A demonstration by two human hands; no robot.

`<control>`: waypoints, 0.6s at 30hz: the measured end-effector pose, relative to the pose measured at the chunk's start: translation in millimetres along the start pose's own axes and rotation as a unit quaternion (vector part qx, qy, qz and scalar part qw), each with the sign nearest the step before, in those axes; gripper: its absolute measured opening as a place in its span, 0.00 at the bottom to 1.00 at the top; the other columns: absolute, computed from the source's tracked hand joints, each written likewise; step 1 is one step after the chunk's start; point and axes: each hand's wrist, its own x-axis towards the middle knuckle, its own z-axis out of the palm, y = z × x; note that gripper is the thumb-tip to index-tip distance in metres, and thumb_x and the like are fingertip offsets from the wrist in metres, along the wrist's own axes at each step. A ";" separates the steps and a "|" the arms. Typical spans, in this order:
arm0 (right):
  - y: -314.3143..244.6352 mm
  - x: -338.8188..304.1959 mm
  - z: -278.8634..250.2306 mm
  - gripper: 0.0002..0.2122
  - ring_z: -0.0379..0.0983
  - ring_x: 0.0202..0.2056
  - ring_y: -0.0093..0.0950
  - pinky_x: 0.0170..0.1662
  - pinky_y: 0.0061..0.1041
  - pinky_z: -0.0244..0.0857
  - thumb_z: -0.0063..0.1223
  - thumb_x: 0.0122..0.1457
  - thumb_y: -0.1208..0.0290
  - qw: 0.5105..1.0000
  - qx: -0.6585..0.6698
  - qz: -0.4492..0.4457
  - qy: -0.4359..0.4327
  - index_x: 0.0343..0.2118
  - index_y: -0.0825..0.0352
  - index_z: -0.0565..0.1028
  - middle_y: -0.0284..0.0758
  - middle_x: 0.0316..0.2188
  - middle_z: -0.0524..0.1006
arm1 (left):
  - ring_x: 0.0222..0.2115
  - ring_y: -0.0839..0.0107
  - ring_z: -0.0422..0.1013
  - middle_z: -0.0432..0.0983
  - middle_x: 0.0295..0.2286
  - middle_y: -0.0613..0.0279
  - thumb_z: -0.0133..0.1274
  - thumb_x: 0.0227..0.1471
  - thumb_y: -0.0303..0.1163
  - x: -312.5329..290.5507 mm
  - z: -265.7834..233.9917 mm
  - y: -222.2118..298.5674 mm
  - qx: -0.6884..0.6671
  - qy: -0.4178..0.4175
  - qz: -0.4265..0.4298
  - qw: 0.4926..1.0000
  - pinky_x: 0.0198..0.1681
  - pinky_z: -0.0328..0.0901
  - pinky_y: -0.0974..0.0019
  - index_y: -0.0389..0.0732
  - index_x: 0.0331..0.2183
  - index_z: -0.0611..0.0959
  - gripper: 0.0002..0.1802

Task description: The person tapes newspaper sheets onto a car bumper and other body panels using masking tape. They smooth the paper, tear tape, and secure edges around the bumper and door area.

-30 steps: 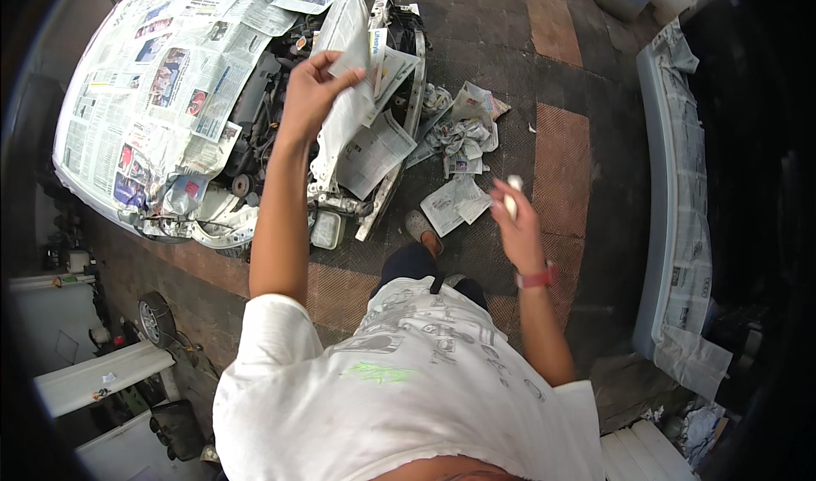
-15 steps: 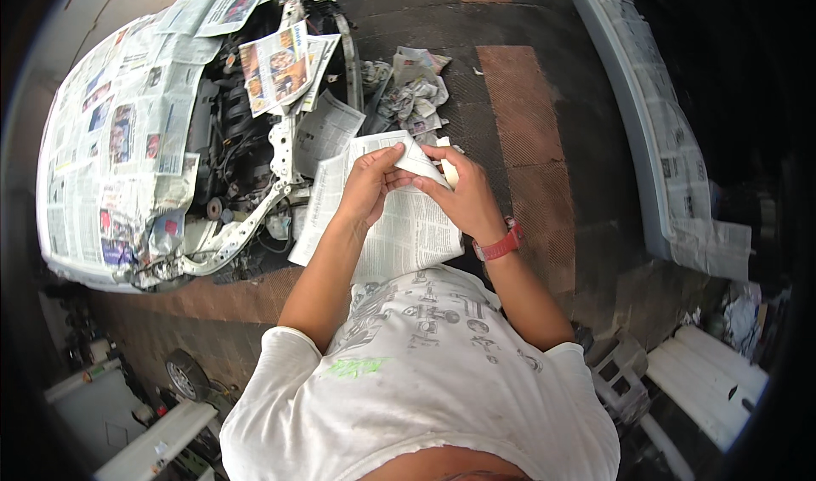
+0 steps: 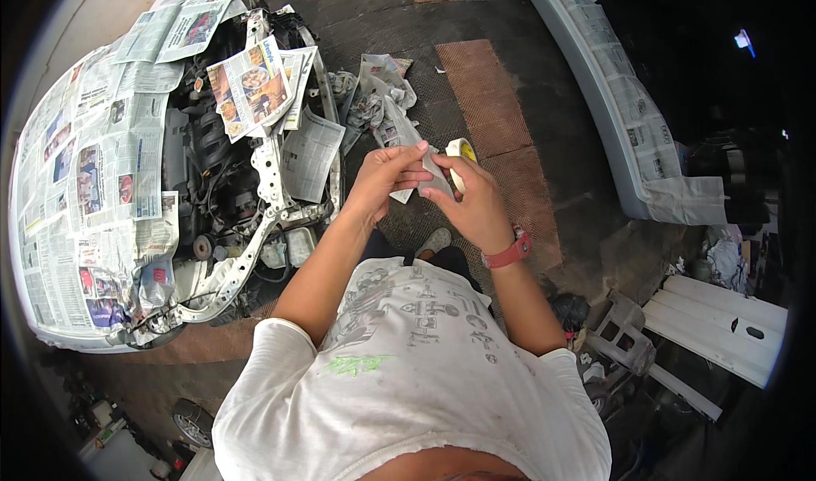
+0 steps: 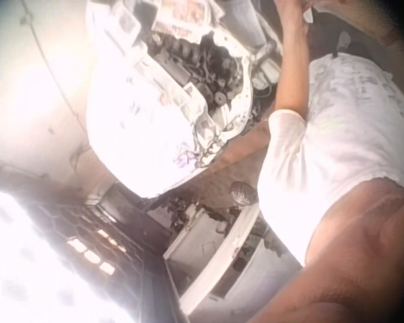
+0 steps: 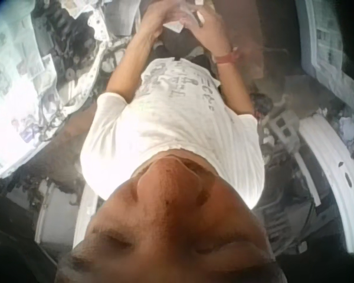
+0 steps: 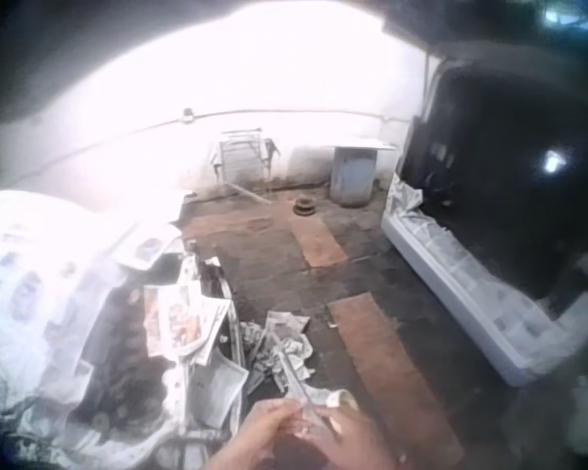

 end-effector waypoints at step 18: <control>-24.3 10.6 49.8 0.21 0.84 0.40 0.43 0.40 0.37 0.76 0.72 0.61 0.60 0.999 -0.033 0.029 0.021 0.51 0.69 0.81 0.44 0.43 0.85 | 0.33 0.76 0.83 0.86 0.34 0.66 0.69 0.62 0.43 -2.2 -54.8 -5.3 -0.070 -0.062 -0.025 0.995 0.40 0.76 0.74 0.41 0.41 0.89 0.16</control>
